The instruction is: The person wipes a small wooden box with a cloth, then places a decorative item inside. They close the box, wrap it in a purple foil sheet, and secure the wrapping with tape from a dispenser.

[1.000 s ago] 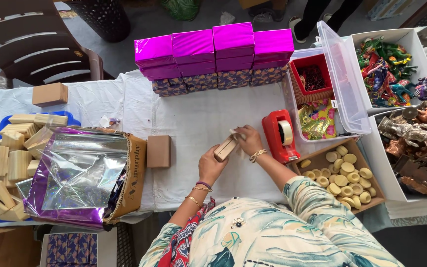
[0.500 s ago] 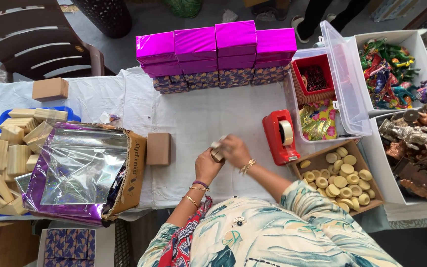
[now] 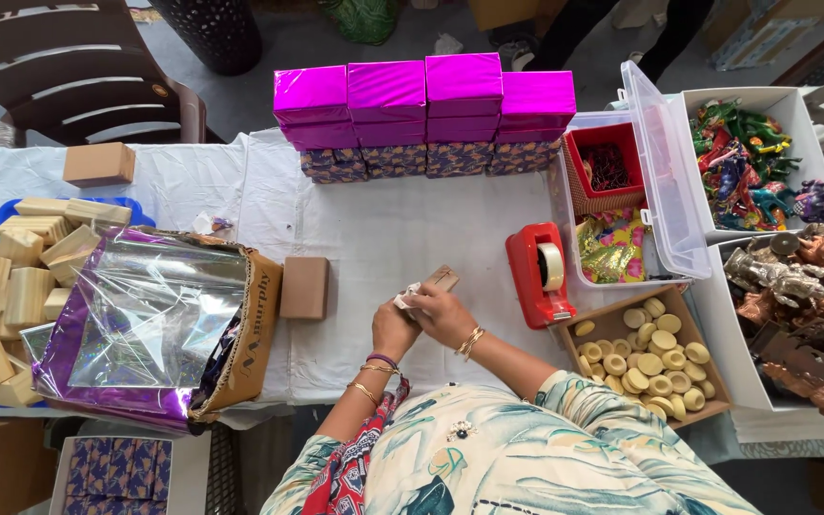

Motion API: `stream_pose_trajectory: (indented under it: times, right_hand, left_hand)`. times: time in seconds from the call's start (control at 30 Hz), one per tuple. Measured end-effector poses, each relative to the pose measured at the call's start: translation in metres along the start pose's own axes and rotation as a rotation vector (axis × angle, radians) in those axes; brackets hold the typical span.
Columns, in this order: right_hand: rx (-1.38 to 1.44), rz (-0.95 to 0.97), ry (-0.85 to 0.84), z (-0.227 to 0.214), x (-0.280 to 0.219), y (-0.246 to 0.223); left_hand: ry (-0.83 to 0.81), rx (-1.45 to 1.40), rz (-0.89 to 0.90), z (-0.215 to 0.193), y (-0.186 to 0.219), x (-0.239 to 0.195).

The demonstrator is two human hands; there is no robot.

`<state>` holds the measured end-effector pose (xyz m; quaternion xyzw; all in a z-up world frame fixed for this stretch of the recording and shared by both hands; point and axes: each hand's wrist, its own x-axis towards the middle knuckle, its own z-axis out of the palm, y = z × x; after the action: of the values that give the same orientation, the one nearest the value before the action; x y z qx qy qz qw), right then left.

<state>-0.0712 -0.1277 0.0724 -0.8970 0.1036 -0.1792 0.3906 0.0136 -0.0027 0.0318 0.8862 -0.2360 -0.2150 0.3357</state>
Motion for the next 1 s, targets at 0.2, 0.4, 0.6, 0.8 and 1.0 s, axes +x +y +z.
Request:
stream_pose_trajectory:
  times: [0.2,0.4,0.6,0.8,1.0]
  right_hand:
    - [-0.126,0.108,0.129,-0.019,0.014,0.051]
    - [-0.189,0.102,0.078,0.006,-0.007,0.033]
    - [-0.203,0.045,-0.029,-0.009,0.0,0.039]
    - [-0.228,0.028,-0.069,0.01,-0.018,0.03]
    - [-0.167,0.028,-0.026,-0.011,-0.012,0.037]
  left_hand:
    - [-0.012,-0.041,0.041,-0.013,0.017,-0.009]
    - [0.005,-0.006,0.038,-0.01,0.021,-0.011]
    - [0.036,-0.018,0.044,-0.011,0.027,-0.01]
    - [0.041,0.008,0.076,0.0,0.016,-0.008]
    - [0.062,-0.017,0.057,-0.012,0.03,-0.012]
